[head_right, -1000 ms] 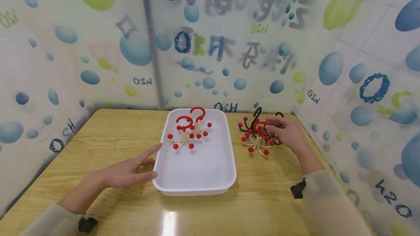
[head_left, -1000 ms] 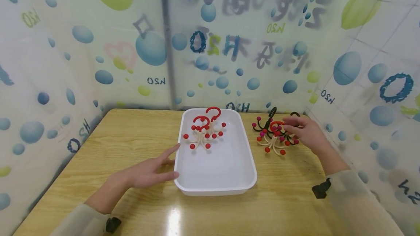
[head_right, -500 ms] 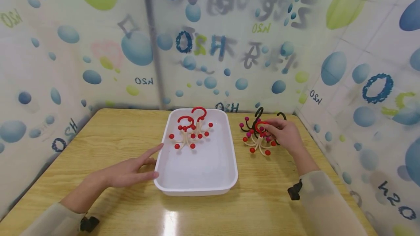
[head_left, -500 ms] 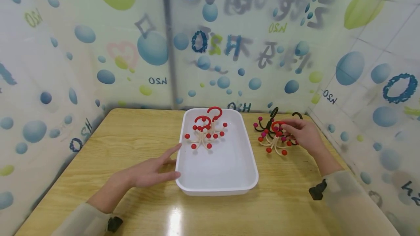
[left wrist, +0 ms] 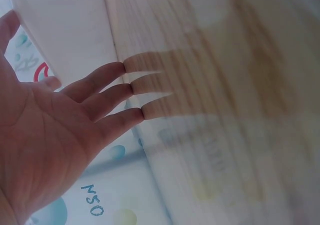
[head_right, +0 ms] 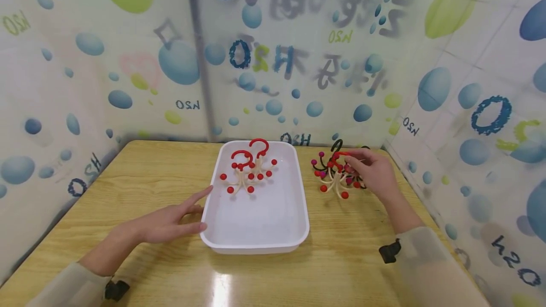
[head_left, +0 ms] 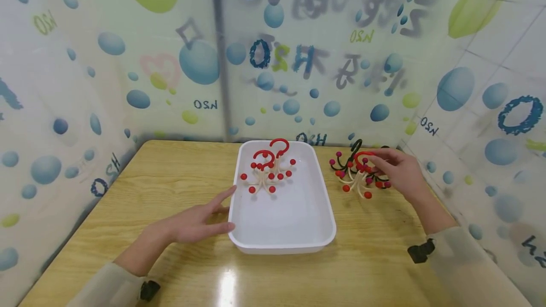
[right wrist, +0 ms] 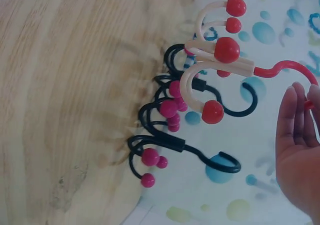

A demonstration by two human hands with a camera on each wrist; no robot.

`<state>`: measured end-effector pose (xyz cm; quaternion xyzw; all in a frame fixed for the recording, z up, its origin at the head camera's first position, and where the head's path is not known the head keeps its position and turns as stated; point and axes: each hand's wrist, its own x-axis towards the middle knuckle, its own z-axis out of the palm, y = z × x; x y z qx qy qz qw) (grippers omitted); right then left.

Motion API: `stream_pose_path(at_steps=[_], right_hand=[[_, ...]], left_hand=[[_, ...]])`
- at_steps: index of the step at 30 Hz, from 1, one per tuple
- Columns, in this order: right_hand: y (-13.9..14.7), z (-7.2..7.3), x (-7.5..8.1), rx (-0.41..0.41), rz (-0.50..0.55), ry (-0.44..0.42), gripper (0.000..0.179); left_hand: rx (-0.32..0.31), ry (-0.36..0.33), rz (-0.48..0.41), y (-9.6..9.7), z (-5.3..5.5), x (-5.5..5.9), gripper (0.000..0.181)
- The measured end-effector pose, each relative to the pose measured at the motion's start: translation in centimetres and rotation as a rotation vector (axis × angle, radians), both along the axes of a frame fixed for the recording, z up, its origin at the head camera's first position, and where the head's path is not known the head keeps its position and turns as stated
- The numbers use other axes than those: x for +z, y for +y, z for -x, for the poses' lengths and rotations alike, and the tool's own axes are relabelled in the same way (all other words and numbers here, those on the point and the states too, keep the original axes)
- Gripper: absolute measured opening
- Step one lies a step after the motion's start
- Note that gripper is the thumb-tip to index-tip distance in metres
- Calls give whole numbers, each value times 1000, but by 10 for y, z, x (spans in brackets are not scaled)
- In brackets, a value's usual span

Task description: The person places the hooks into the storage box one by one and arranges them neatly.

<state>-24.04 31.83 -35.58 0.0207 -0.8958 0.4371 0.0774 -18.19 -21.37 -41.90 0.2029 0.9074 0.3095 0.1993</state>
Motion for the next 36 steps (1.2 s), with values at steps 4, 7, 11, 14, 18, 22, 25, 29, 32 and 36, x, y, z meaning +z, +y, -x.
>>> stream_pose_path(at_steps=[4,7,11,14,18,22,25,29,32,36], right_hand=[[-11,-7,10,15,-8,-2,54],[-23,-12,16,42,17,19,51],[-39,-15,23,73,31,55,47],[-54,-15,27,91,43,64,46],[-75,-12,29,128,91,52,42],[-92,-2,25,161,121,55,39],[-103,6,21,186,148,65,36],[-118,14,15,205,162,57,34],[-128,20,11,213,162,42,34],[-137,26,7,231,169,21,34]], left_hand=[[-2,2,-2,0,0,-1,94],[-3,5,-3,0,1,-1,95],[-4,7,-3,0,1,-1,95],[-4,5,-4,0,1,0,95],[-4,2,-2,-1,1,0,95],[-7,1,-5,-1,1,-1,95],[-4,-2,-9,-1,1,-1,95],[-1,-7,-12,-1,1,-1,94],[-4,-5,-16,-1,1,0,94],[-5,-3,-18,-1,0,1,94]])
